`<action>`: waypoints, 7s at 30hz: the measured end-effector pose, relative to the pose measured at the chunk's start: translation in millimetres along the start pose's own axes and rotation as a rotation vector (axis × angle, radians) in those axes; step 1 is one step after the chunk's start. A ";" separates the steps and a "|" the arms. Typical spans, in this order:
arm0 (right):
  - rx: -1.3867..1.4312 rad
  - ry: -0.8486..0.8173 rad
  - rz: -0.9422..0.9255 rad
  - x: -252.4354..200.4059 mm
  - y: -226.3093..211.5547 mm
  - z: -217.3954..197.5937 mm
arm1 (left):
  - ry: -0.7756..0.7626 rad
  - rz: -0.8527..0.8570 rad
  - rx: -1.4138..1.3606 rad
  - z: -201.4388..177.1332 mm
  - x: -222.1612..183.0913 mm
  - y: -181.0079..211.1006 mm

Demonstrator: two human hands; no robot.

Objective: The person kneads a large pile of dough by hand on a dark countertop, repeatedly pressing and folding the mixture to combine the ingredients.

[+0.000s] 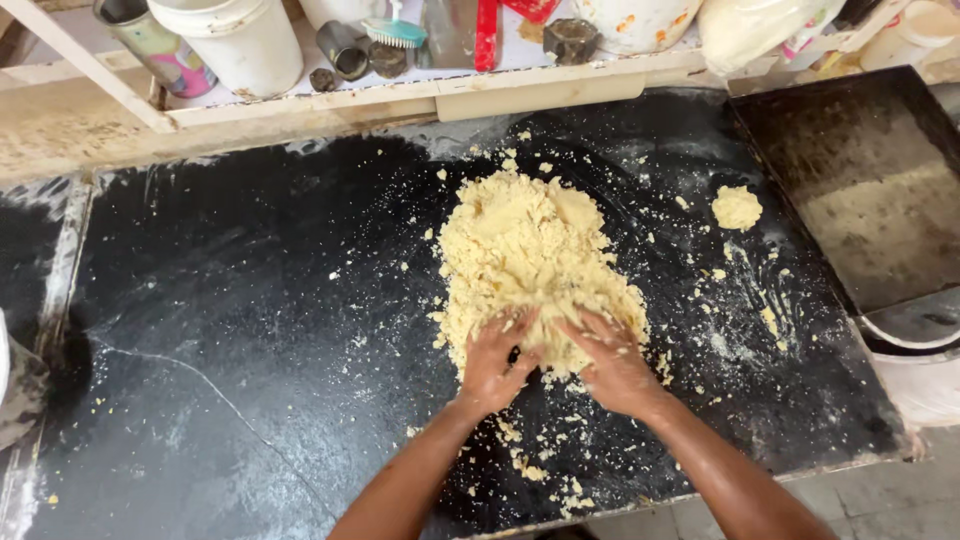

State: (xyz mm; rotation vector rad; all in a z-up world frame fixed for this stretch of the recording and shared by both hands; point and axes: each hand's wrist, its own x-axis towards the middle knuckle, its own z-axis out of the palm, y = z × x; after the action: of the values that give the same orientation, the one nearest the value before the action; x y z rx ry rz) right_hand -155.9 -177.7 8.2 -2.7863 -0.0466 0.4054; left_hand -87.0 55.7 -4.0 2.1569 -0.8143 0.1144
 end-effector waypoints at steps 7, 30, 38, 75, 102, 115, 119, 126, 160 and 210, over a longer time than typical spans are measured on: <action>0.378 0.733 0.064 -4.3 86.8 31.0 | 0.178 -0.385 -0.005 -50.1 -4.0 -56.0; 0.954 0.075 -0.151 284.0 79.2 -65.9 | -0.223 -0.835 -0.457 19.1 248.4 -147.9; 0.828 -0.168 -0.149 173.3 3.7 -97.1 | -0.357 -0.610 -0.492 -43.8 179.3 -60.6; -0.119 0.220 0.208 183.1 42.2 -35.0 | -0.411 -0.387 0.258 30.1 210.9 -18.2; -0.424 0.033 0.050 139.2 30.6 -31.0 | -0.028 -0.273 0.134 43.7 145.2 -23.4; -0.024 0.192 -0.004 24.8 -30.5 -13.2 | -0.165 -0.240 0.161 12.5 57.1 10.7; 0.116 -0.029 0.050 -26.3 -45.9 -10.2 | -0.113 -0.095 0.101 5.3 1.1 5.2; 0.370 0.587 0.064 -35.0 71.7 -1.2 | 0.158 -0.239 -0.108 -39.7 -45.0 -31.1; 0.452 0.020 -0.201 70.4 -30.9 -64.4 | -0.303 -0.365 -0.414 -35.4 112.0 -21.0; 0.102 0.492 -0.080 -92.9 -47.0 78.6 | 0.110 -0.286 0.213 -53.5 -61.4 -19.8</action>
State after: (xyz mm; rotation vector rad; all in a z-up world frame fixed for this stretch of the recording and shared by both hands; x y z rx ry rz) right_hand -266.5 -115.9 -22.7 -2.6906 -0.0222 -0.2930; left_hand -114.0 135.1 -2.2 2.4204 -0.4402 0.1774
